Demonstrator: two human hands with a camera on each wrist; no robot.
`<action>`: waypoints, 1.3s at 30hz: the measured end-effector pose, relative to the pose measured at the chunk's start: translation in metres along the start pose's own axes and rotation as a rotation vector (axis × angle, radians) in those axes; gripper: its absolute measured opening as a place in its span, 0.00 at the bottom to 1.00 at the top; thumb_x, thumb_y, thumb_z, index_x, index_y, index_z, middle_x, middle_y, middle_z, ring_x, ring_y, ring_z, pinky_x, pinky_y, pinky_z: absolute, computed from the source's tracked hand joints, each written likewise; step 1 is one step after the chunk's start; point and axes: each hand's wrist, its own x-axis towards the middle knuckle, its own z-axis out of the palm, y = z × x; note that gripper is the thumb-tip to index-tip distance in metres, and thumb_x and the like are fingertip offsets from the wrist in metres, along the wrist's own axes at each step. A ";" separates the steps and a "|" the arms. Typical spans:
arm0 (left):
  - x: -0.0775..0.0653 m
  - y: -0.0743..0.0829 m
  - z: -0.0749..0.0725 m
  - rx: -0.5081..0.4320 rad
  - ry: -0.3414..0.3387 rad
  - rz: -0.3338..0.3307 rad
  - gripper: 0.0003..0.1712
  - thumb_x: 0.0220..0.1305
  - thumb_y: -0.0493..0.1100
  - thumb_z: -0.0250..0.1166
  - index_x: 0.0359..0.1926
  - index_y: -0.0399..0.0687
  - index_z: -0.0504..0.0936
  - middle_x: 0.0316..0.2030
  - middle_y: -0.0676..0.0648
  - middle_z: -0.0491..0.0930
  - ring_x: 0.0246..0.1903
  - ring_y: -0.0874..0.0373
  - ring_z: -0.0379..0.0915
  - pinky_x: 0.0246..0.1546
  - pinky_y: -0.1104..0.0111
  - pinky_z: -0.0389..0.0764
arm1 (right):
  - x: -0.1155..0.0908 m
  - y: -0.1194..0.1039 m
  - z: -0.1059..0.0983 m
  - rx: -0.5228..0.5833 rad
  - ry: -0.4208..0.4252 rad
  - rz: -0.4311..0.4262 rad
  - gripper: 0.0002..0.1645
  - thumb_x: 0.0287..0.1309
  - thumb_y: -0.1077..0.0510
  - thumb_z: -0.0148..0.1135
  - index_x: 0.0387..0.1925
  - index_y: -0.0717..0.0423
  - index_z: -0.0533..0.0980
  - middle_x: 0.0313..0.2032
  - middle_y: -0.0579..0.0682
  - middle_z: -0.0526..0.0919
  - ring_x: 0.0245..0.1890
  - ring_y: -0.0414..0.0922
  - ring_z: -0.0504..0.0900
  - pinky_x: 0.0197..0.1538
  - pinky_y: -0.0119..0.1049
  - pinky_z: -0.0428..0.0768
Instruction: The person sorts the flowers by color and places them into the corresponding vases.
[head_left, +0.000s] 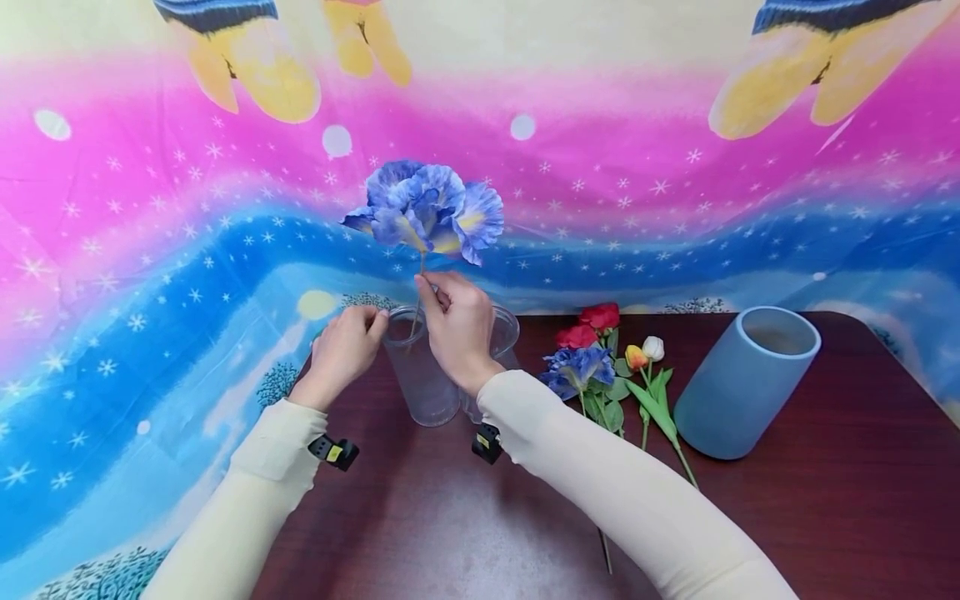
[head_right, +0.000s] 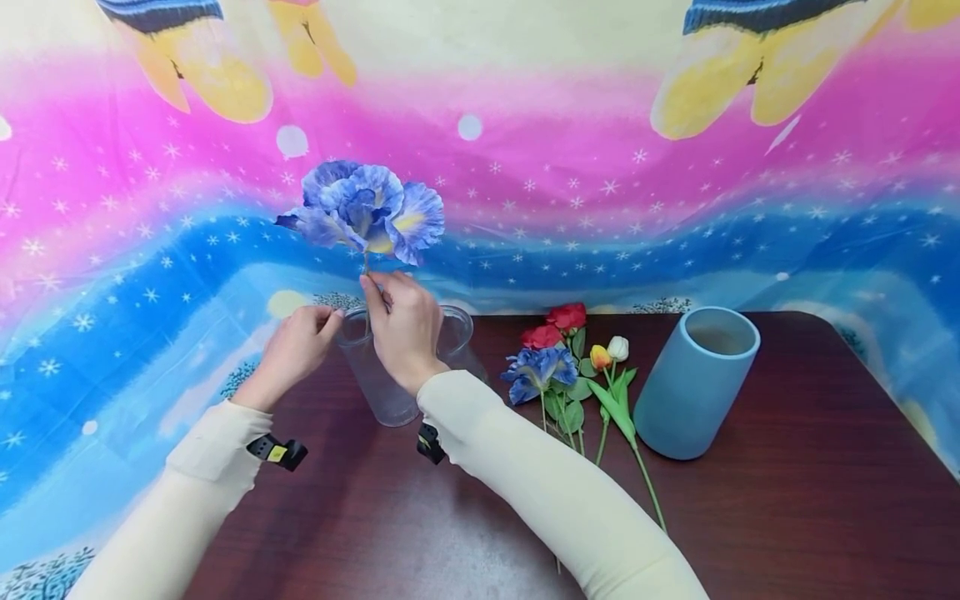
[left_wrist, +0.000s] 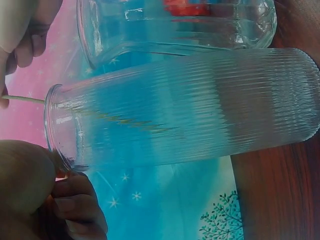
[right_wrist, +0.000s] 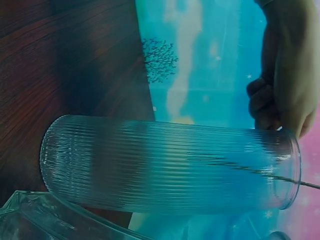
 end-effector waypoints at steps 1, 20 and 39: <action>0.000 0.000 0.000 0.001 0.002 0.003 0.26 0.79 0.55 0.47 0.20 0.52 0.68 0.16 0.50 0.65 0.17 0.52 0.64 0.20 0.62 0.62 | 0.000 0.000 0.001 -0.016 -0.015 0.006 0.13 0.69 0.53 0.63 0.42 0.56 0.88 0.20 0.49 0.75 0.20 0.41 0.71 0.27 0.30 0.61; 0.003 -0.001 0.001 0.039 0.009 0.000 0.26 0.78 0.55 0.46 0.22 0.52 0.71 0.19 0.48 0.69 0.19 0.51 0.67 0.20 0.61 0.63 | -0.007 0.003 0.011 -0.211 -0.312 0.158 0.15 0.70 0.46 0.59 0.45 0.43 0.88 0.36 0.42 0.88 0.26 0.39 0.79 0.26 0.32 0.70; 0.002 -0.001 -0.001 -0.007 -0.040 -0.006 0.25 0.79 0.53 0.45 0.24 0.51 0.73 0.18 0.50 0.68 0.18 0.53 0.65 0.20 0.63 0.64 | -0.003 0.002 0.015 -0.371 -0.518 0.225 0.13 0.70 0.45 0.60 0.38 0.39 0.89 0.17 0.39 0.77 0.18 0.39 0.74 0.21 0.34 0.68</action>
